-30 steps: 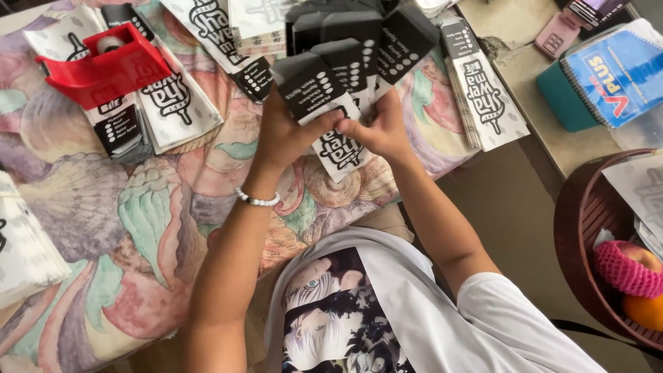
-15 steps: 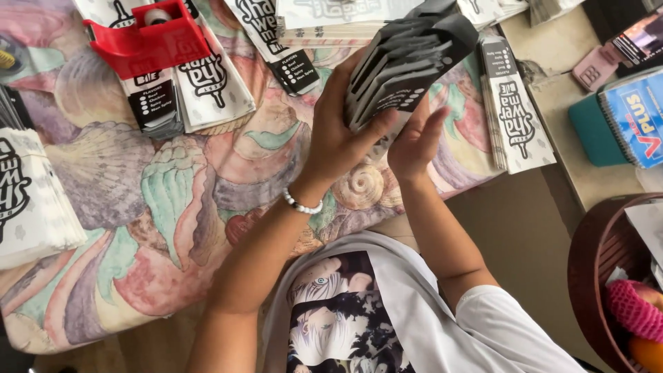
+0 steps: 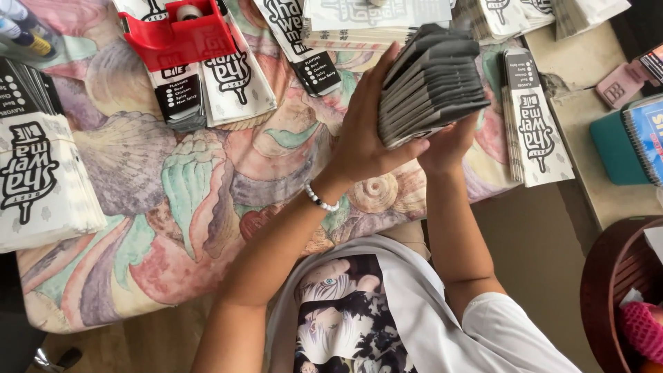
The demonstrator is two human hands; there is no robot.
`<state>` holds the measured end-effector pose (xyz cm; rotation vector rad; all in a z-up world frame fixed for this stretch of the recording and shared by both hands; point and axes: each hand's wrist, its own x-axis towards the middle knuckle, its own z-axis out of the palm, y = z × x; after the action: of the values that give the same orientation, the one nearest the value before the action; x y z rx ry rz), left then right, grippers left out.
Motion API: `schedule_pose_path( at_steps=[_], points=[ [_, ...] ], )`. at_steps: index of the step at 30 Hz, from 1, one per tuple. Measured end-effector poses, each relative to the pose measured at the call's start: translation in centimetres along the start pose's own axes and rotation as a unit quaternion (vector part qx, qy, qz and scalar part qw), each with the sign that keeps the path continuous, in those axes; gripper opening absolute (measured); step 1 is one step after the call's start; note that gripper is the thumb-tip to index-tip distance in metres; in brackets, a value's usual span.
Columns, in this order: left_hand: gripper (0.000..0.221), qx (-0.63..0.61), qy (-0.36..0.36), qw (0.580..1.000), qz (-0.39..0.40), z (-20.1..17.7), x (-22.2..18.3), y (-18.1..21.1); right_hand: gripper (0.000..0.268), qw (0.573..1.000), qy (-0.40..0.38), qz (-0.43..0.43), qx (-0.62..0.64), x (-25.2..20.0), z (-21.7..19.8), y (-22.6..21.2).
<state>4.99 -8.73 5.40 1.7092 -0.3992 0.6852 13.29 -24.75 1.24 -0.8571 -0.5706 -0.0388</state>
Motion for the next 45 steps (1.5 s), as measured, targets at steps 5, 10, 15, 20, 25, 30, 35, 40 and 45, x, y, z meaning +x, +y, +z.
schedule_pose_path(
  at_steps=[5, 10, 15, 20, 25, 30, 35, 40, 45],
  points=[
    [0.108, 0.001, -0.013, 1.0, 0.003, -0.1, 0.1, -1.3, 0.078, 0.996, -0.066, 0.046, 0.041, -0.8, 2.5, -0.3],
    [0.098, -0.03, 0.011, 0.999, -0.026, -0.1, 0.3, -0.7, 0.087, 0.991, -0.133, 0.009, -0.006, -0.9, 2.4, -0.5],
    [0.093, -0.004, 0.01, 1.0, 0.007, -0.4, 0.1, -0.3, 0.069, 0.99, -0.129, 0.022, 0.046, -1.5, 1.5, -0.2],
    [0.089, -0.012, 0.009, 1.0, 0.021, -0.3, -0.2, 0.0, 0.078, 0.986, -0.122, 0.103, 0.047, -2.9, -1.4, 0.6],
    [0.092, 0.02, -0.001, 0.999, 0.029, -0.5, -0.3, -1.0, 0.075, 0.986, -0.118, 0.096, 0.074, -2.9, -1.4, 0.7],
    [0.096, 0.016, -0.022, 0.999, 0.022, -0.2, -0.4, -1.4, 0.072, 0.989, -0.084, 0.101, 0.062, -3.2, -2.3, 1.0],
    [0.085, 0.027, 0.016, 0.999, 0.044, 0.2, -0.2, -1.6, 0.07, 0.988, -0.045, 0.1, 0.111, -4.3, -2.2, 1.8],
    [0.074, -0.065, 0.05, 0.996, 0.042, 1.1, -0.1, -3.6, 0.073, 0.996, -0.038, 0.058, 0.049, -5.2, -5.1, 4.7],
    [0.065, -0.126, 0.065, 0.988, 0.053, 1.2, 0.0, -5.0, 0.069, 0.997, 0.004, 0.071, -0.006, -5.3, -6.7, 5.4]
  ],
)
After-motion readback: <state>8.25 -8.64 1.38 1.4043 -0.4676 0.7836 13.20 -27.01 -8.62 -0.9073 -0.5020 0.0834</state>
